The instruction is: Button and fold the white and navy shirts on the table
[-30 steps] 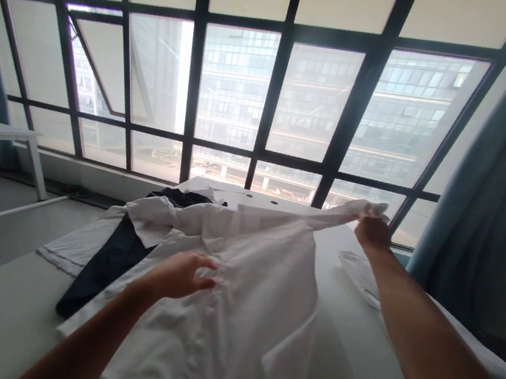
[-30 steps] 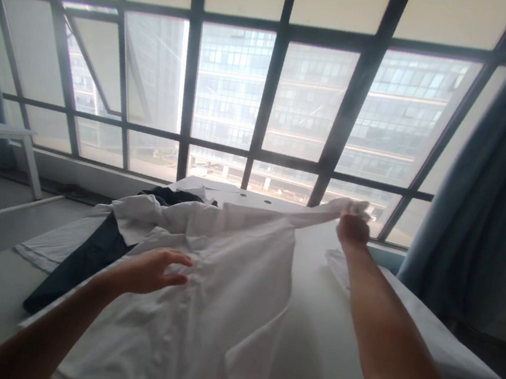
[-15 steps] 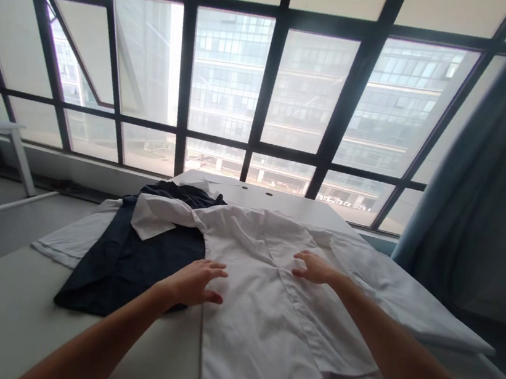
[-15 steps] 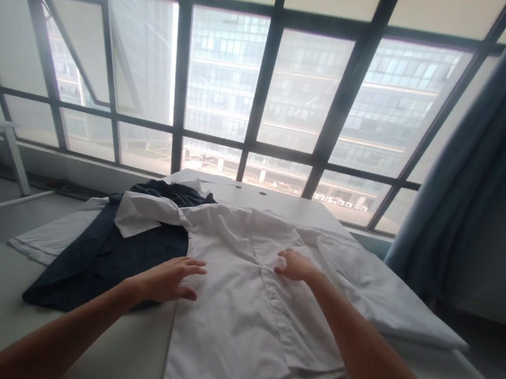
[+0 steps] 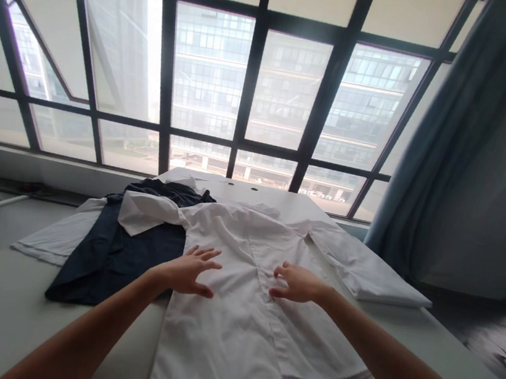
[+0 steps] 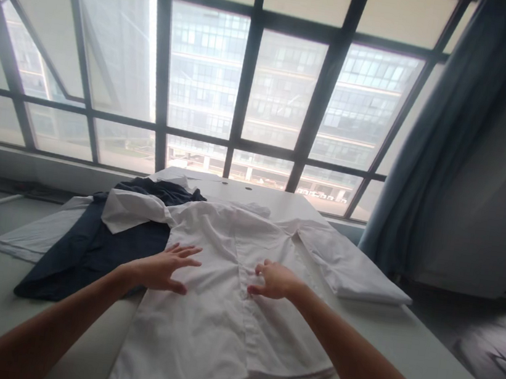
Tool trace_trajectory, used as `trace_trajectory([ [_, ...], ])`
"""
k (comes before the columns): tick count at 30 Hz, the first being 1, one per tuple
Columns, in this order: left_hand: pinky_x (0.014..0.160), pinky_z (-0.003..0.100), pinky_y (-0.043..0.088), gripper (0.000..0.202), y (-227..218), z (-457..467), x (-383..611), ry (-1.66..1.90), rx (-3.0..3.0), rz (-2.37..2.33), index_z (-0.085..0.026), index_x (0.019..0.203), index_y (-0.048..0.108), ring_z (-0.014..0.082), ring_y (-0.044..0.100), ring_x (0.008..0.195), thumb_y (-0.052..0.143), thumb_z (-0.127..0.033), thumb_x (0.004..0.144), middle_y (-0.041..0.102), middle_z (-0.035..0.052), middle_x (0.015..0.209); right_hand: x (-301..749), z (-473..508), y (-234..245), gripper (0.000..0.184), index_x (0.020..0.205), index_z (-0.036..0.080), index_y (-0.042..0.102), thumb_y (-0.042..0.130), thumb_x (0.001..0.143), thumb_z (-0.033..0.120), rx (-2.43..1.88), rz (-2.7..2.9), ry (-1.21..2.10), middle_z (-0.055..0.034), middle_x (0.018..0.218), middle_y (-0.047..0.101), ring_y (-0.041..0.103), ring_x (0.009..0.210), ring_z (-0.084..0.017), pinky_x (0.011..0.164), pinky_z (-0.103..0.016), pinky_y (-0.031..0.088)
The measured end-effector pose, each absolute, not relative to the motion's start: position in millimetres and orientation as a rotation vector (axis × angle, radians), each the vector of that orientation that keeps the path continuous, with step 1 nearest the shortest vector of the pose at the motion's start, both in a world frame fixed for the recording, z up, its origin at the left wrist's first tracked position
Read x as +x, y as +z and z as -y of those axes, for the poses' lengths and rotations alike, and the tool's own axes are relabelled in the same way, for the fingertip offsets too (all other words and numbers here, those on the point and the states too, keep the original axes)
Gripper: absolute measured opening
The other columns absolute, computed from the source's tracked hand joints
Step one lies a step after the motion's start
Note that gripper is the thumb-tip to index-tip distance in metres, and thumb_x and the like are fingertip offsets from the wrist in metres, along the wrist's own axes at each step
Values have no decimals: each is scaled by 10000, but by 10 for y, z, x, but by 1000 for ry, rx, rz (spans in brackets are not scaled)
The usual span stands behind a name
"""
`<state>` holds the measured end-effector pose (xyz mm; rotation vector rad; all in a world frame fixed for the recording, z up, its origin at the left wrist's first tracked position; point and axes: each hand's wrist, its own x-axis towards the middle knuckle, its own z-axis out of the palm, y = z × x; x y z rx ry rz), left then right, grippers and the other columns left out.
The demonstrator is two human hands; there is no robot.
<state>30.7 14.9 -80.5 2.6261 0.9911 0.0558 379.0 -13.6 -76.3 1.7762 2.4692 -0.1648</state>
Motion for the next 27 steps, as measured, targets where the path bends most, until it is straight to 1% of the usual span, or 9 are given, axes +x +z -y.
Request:
trace_trajectory([
  [1, 1195, 513, 66, 825, -835, -166, 334, 63, 2638, -1007, -283, 1441, 486, 334, 127, 1500, 729, -627, 732, 202, 116, 1623, 3781, 175, -757, 567, 1186, 199, 664, 618, 799, 610, 1785, -2475, -158, -159, 1147, 634, 624, 1012, -323, 862, -398, 478],
  [3, 1196, 504, 65, 929, -873, -203, 362, -41, 2605, -1056, -260, 1484, 419, 328, 144, 1499, 749, -632, 700, 210, 145, 1616, 3744, 229, -781, 572, 1189, 184, 656, 626, 803, 605, 1828, -2502, -121, -171, 1169, 621, 612, 1035, -326, 873, -404, 475],
  [6, 1186, 531, 47, 1156, -851, -239, 326, -180, 2557, -1160, -240, 1543, 293, 353, 61, 1504, 829, -604, 585, 102, 174, 1628, 3616, 282, -883, 568, 1211, 180, 647, 609, 832, 601, 1876, -2586, -56, -180, 1199, 616, 578, 1102, -337, 918, -430, 460],
  [10, 1156, 598, -15, 1247, -755, -211, 234, -185, 2620, -1165, -252, 1536, 306, 400, 8, 1495, 887, -561, 478, 35, 176, 1628, 3389, 347, -1048, 596, 1315, 186, 585, 516, 896, 604, 1853, -2694, -22, -190, 1368, 547, 491, 1251, -359, 1018, -511, 387],
  [13, 1186, 527, 30, 1018, -742, -173, 215, -86, 2610, -1075, -276, 1506, 378, 348, 88, 1503, 806, -580, 633, 147, 131, 1627, 3285, 413, -1115, 597, 1426, 186, 481, 407, 961, 552, 1822, -2718, -88, -177, 1509, 422, 377, 1379, -335, 1085, -516, 320],
  [16, 1195, 444, 143, 823, -777, -153, 244, -35, 2577, -1096, -236, 1474, 440, 307, 205, 1487, 702, -568, 768, 272, 137, 1596, 3261, 509, -1102, 613, 1452, 180, 453, 398, 964, 547, 1808, -2683, -125, -179, 1504, 430, 385, 1374, -344, 1079, -510, 331],
  [22, 1156, 420, 265, 1122, -747, 70, 405, -280, 2546, -1159, -160, 1497, 385, 370, 235, 1465, 828, -584, 557, 250, 197, 1595, 3317, 764, -886, 621, 1350, 172, 561, 534, 886, 585, 1729, -2642, -178, -200, 1353, 546, 490, 1243, -380, 992, -491, 415],
  [24, 1092, 428, 357, 1110, -692, 202, 489, -290, 2576, -1183, -164, 1432, 476, 406, 376, 1382, 859, -583, 478, 399, 207, 1519, 3332, 818, -773, 615, 1279, 171, 607, 623, 827, 587, 1689, -2634, -226, -194, 1270, 584, 528, 1175, -369, 944, -462, 447],
  [27, 934, 418, 474, 813, -597, 334, 603, -245, 2613, -1248, -198, 1173, 673, 389, 608, 1106, 845, -599, 486, 650, 161, 1229, 3327, 807, -606, 589, 1179, 185, 662, 715, 750, 585, 1598, -2607, -292, -158, 1173, 617, 584, 1065, -337, 873, -408, 475],
])
